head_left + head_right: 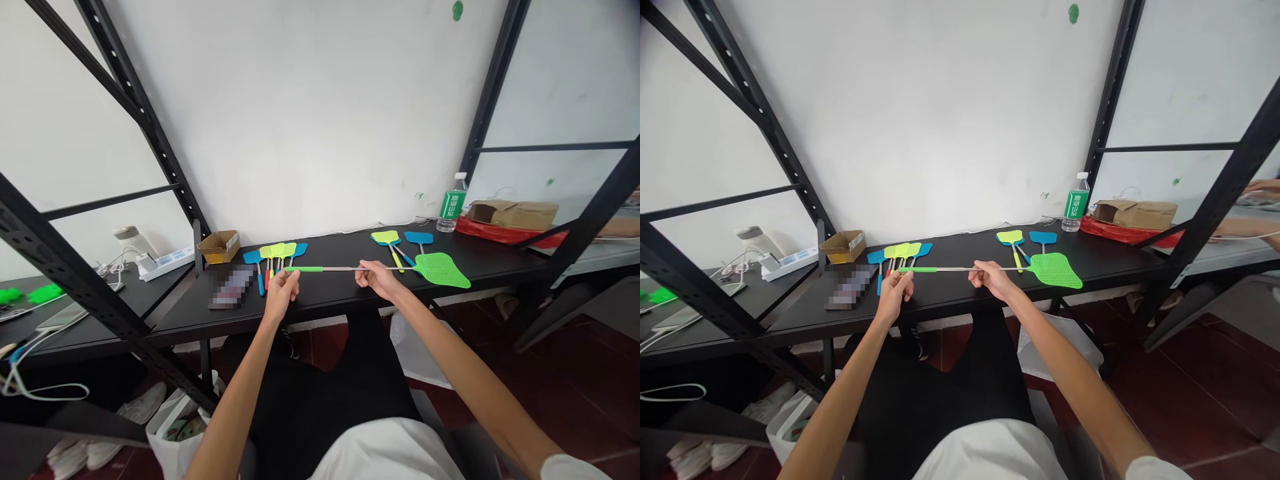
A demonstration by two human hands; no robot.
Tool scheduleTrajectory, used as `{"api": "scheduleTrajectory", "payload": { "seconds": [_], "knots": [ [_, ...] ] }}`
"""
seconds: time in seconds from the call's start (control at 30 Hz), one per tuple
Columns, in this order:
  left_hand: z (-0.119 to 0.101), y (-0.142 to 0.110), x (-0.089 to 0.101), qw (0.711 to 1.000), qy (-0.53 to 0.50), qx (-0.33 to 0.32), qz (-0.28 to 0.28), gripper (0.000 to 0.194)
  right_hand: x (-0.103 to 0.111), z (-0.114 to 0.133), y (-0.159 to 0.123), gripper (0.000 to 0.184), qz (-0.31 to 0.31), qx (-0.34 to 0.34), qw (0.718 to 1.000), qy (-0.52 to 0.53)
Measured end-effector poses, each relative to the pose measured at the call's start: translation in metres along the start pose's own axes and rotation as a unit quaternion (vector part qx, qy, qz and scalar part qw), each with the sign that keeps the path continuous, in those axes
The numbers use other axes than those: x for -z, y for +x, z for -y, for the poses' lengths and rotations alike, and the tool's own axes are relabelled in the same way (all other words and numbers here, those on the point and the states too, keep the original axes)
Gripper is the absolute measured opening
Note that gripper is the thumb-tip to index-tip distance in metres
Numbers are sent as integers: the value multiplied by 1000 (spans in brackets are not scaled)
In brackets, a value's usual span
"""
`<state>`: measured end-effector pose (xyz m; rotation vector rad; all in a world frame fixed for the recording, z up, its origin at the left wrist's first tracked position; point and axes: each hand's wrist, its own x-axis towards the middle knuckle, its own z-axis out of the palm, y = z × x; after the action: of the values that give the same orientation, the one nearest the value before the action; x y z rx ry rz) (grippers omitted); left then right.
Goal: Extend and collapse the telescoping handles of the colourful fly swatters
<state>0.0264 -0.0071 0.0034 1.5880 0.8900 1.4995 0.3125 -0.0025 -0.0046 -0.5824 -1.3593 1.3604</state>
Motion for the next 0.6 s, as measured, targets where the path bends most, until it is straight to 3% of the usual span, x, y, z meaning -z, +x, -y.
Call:
{"api": "scheduleTrajectory", "payload": {
  "seconds": [0.6],
  "knots": [
    [-3,-1,0,1000,-2,-7,13,33,-2,1,-1,42,-11,-6,1000,-11]
  ]
}}
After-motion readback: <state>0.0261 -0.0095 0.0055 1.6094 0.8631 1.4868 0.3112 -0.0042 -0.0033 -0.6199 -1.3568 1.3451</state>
